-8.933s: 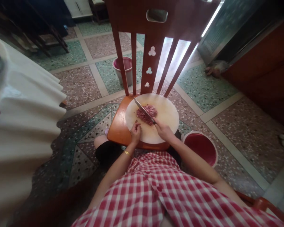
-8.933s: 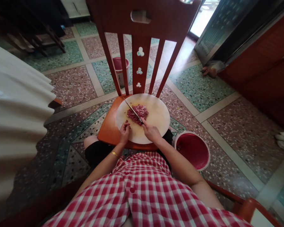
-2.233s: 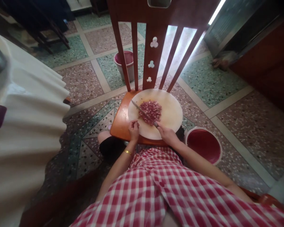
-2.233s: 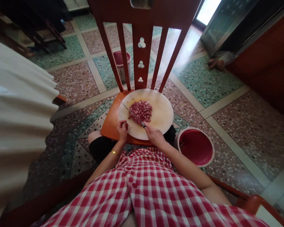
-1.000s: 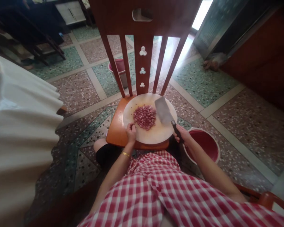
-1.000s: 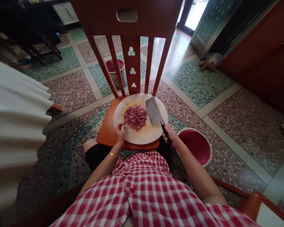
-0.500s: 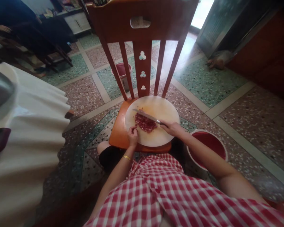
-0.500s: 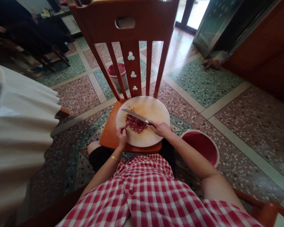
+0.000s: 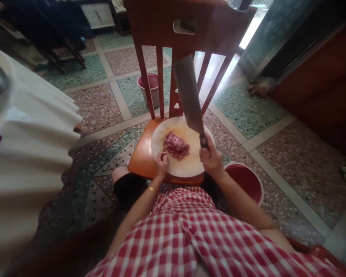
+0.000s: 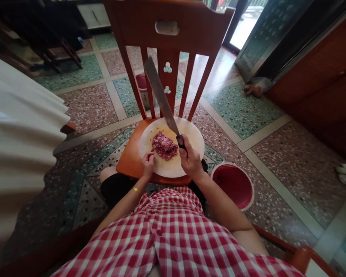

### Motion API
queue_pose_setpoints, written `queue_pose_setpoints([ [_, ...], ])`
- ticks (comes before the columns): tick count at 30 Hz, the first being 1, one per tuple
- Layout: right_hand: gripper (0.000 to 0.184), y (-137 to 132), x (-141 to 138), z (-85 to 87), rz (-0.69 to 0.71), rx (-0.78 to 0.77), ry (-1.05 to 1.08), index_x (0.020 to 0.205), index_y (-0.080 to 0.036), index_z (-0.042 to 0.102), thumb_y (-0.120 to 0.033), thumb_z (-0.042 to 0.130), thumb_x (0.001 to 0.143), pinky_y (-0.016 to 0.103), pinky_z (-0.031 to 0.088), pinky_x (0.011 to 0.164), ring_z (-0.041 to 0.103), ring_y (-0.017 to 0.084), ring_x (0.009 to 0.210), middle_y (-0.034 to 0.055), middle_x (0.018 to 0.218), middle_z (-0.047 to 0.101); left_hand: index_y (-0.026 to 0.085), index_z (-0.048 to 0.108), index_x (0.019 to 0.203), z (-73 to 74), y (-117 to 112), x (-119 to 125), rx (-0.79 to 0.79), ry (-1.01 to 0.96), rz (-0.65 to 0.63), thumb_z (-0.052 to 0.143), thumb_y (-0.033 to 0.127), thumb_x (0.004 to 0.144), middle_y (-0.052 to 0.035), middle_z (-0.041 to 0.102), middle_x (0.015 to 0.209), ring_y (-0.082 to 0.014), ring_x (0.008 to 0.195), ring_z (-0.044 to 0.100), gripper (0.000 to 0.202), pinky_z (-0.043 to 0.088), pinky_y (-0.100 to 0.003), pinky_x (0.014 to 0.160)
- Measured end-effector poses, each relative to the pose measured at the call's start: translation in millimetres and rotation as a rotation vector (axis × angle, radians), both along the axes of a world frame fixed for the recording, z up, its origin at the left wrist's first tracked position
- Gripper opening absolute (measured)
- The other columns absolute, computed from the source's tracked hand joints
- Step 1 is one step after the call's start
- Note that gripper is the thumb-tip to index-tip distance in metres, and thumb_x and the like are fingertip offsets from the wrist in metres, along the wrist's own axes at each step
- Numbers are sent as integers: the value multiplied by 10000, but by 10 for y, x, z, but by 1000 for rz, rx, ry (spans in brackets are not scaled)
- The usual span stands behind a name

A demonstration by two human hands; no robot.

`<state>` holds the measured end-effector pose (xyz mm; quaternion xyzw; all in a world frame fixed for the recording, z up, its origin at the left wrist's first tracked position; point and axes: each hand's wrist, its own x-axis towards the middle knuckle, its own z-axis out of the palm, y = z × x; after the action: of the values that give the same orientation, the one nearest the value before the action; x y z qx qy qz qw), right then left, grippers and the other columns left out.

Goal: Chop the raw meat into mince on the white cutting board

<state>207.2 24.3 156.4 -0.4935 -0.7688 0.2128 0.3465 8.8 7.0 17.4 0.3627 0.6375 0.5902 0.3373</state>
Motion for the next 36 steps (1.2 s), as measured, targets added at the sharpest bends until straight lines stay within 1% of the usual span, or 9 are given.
queue_pose_setpoints([
  [3,475,-28,-102,-368,5,-237,-156,1349,-205,378,-314,395,887,317,484,817,611,215,973,80,1128,625,165,561,819,-9,0,-10,-2,8,-5,447,212,765,26,489,623,-90,579,453,134,374,-192,569],
  [5,443,-38,-100,-466,32,-370,-236,1319,-239,425,-297,409,880,330,477,829,610,222,978,59,1123,631,164,565,815,-14,-4,-11,-12,20,-7,447,210,763,24,492,623,-91,583,456,137,374,-193,571],
  [7,441,-43,-76,-367,50,-373,-211,1324,-260,416,-296,395,885,325,463,859,592,210,1014,40,1155,613,164,569,814,-25,-8,-12,-9,24,-6,451,212,760,24,496,623,-91,579,455,139,371,-192,564],
  [11,489,-56,-100,-26,71,-199,-61,1383,-245,307,-316,356,902,296,452,883,560,179,1064,26,1251,542,169,572,832,-67,-10,-14,-3,18,-20,456,215,759,31,495,622,-80,531,423,145,350,-186,524],
  [14,499,-76,-155,-132,41,-200,-113,1391,-209,295,-305,345,904,307,471,846,594,196,1006,59,1226,561,171,574,834,-92,-8,-17,0,26,-20,451,218,765,29,500,631,-82,546,435,149,366,-189,544],
  [18,460,-100,-137,-384,45,-394,-325,1344,-243,393,-301,384,888,331,493,783,641,228,894,60,1060,661,170,577,823,-103,-10,-23,5,50,-11,441,221,771,15,521,651,-99,613,486,154,392,-202,593],
  [24,477,-134,-163,-81,68,-209,-128,1383,-265,306,-318,340,910,284,464,849,594,180,1006,29,1242,549,182,578,831,-140,-18,-32,5,70,-40,443,230,769,21,522,649,-102,601,482,156,391,-208,591],
  [30,450,-114,-177,-395,65,-358,-317,1338,-244,398,-296,381,891,317,493,788,642,215,899,59,1101,641,180,579,818,-114,-13,-22,-2,65,-28,440,226,768,11,536,667,-110,642,506,155,401,-214,623],
  [36,469,-127,-219,-131,74,-190,-160,1379,-252,318,-318,331,915,282,458,855,607,184,983,45,1240,550,181,580,832,-142,-13,-28,-12,86,-34,447,227,765,18,537,663,-102,625,502,156,401,-208,615],
])
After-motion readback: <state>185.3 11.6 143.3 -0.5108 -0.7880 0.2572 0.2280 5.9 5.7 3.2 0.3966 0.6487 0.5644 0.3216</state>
